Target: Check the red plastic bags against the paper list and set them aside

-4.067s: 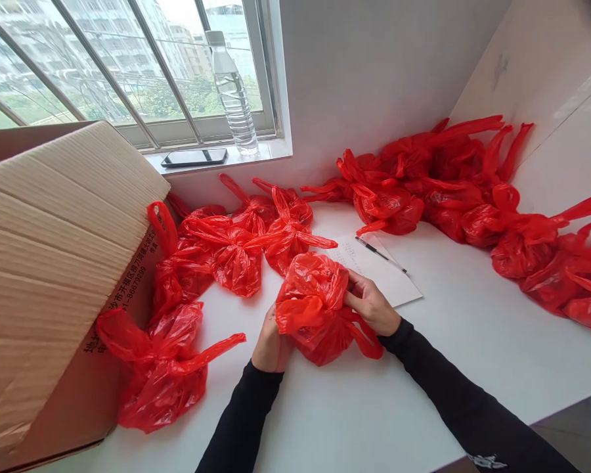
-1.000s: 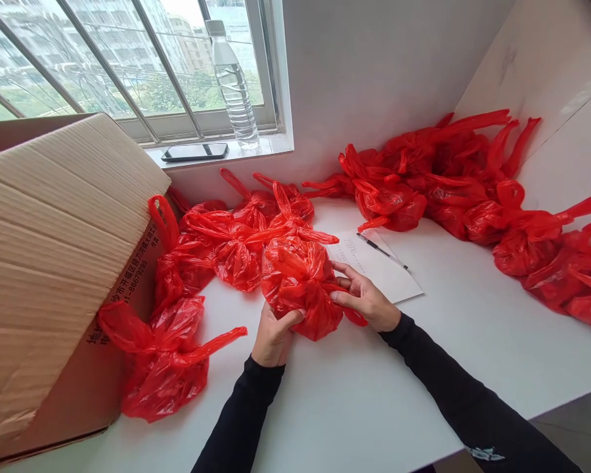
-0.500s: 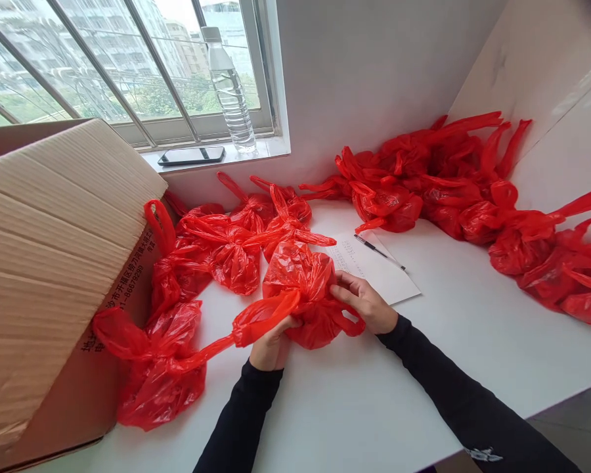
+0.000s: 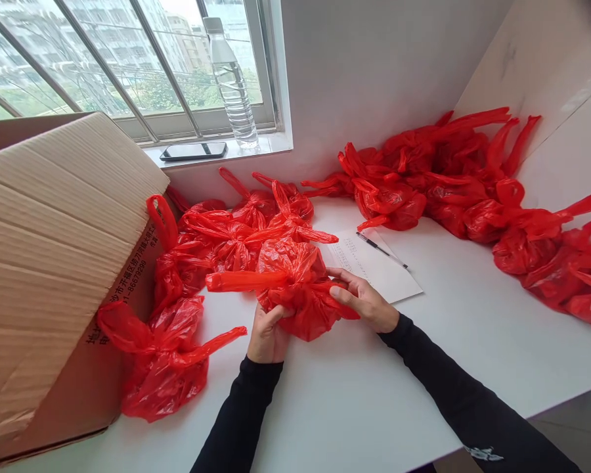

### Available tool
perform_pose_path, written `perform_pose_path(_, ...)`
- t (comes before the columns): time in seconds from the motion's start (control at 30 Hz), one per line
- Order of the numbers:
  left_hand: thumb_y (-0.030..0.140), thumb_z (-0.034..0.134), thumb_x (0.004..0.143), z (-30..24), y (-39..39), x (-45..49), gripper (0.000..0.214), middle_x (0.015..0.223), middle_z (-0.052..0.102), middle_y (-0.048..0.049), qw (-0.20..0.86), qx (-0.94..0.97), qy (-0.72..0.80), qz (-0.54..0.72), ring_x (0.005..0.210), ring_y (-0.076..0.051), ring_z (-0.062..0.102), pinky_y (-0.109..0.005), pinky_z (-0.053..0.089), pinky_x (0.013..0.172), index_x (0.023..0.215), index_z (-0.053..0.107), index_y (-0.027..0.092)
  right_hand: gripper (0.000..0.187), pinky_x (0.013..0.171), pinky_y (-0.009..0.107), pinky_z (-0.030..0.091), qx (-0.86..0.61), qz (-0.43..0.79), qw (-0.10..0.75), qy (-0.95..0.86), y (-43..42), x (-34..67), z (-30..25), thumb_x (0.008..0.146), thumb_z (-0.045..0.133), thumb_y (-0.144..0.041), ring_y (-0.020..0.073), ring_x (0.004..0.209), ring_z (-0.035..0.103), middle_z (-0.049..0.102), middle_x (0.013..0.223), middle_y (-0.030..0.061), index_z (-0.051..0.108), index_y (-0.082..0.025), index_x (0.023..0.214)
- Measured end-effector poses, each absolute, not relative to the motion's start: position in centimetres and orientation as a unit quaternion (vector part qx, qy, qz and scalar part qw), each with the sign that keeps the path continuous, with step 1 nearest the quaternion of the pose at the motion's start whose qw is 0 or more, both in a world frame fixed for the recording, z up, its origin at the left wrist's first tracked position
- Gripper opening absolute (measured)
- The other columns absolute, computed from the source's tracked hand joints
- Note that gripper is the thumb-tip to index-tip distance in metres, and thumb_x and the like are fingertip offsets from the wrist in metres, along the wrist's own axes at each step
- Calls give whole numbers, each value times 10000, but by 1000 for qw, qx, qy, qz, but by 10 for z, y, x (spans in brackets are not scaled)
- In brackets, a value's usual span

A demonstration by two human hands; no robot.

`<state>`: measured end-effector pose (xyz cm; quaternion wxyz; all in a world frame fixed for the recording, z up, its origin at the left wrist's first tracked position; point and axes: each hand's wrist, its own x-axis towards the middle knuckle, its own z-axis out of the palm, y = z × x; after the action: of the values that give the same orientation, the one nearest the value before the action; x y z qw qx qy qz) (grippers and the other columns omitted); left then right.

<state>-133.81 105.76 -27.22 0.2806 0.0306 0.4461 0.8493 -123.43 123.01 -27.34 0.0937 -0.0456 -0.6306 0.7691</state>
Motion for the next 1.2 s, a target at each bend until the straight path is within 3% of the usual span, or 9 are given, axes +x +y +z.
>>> perform_pose_path(0.23,123,695,626,-279,1055,-1336,179,738,623,25,250,93,494,828,687,-125,558,-247,480,687,777,626,191,434,938,384,514,-43,758,94,-644,1228,-1235,-279,912,685,-396,184,837,636,656,878,20,597,-215,1298)
perform_pose_path(0.33,139,679,718,-283,1050,-1335,318,972,671,-4,169,161,541,808,929,-181,622,-312,498,878,1018,645,240,402,946,382,518,-30,747,87,-658,1227,-1234,-279,936,649,-391,200,901,655,687,951,42,611,-219,1297)
perform_pose_path(0.43,193,701,775,-280,1043,-1333,487,1280,615,-55,60,219,616,754,1323,-267,480,-430,354,1134,1245,607,283,417,909,378,534,-38,708,77,-701,1225,-1233,-278,943,624,-421,220,925,668,700,983,55,621,-217,1306)
perform_pose_path(0.57,342,649,900,-271,1037,-1328,305,1368,575,-88,-4,299,710,637,1428,-307,373,-480,256,1198,1193,686,267,407,795,343,524,-64,604,93,-789,1219,-1231,-274,951,588,-425,195,783,636,675,839,23,640,-204,1289)
perform_pose_path(0.7,371,420,1031,-269,1037,-1330,343,1310,604,-92,-38,300,729,614,1337,-266,485,-433,375,1121,1107,733,252,433,740,315,487,-98,524,127,-837,1216,-1228,-272,936,584,-414,164,696,577,608,753,-16,621,-217,1320)
perform_pose_path(0.83,366,375,1047,-275,1032,-1338,382,1213,637,-89,-109,275,759,580,1212,-229,570,-383,433,1042,1112,731,242,479,729,290,470,-97,536,131,-828,1215,-1226,-271,916,614,-430,146,680,560,575,749,-36,585,-232,1351)
perform_pose_path(1.0,368,406,1033,-269,1021,-1345,363,1008,686,-71,-161,275,787,528,983,-211,638,-355,466,924,1073,741,235,276,564,274,321,-82,547,112,-826,1208,-1224,-265,912,628,-454,122,540,339,340,577,-78,696,-216,1035)
perform_pose_path(1.1,414,443,1014,-259,1016,-1346,368,830,699,-40,-167,240,813,504,806,-202,644,-326,471,815,997,764,234,249,538,275,275,-37,585,91,-805,1199,-1224,-262,934,603,-431,114,535,305,339,567,-71,672,-206,852)
perform_pose_path(1.2,480,438,1004,-246,1011,-1344,414,632,626,4,-144,202,826,506,597,-173,576,-282,435,633,989,772,235,208,526,270,279,9,604,78,-793,1190,-1224,-263,927,618,-390,108,532,312,379,572,-66,688,-205,860)
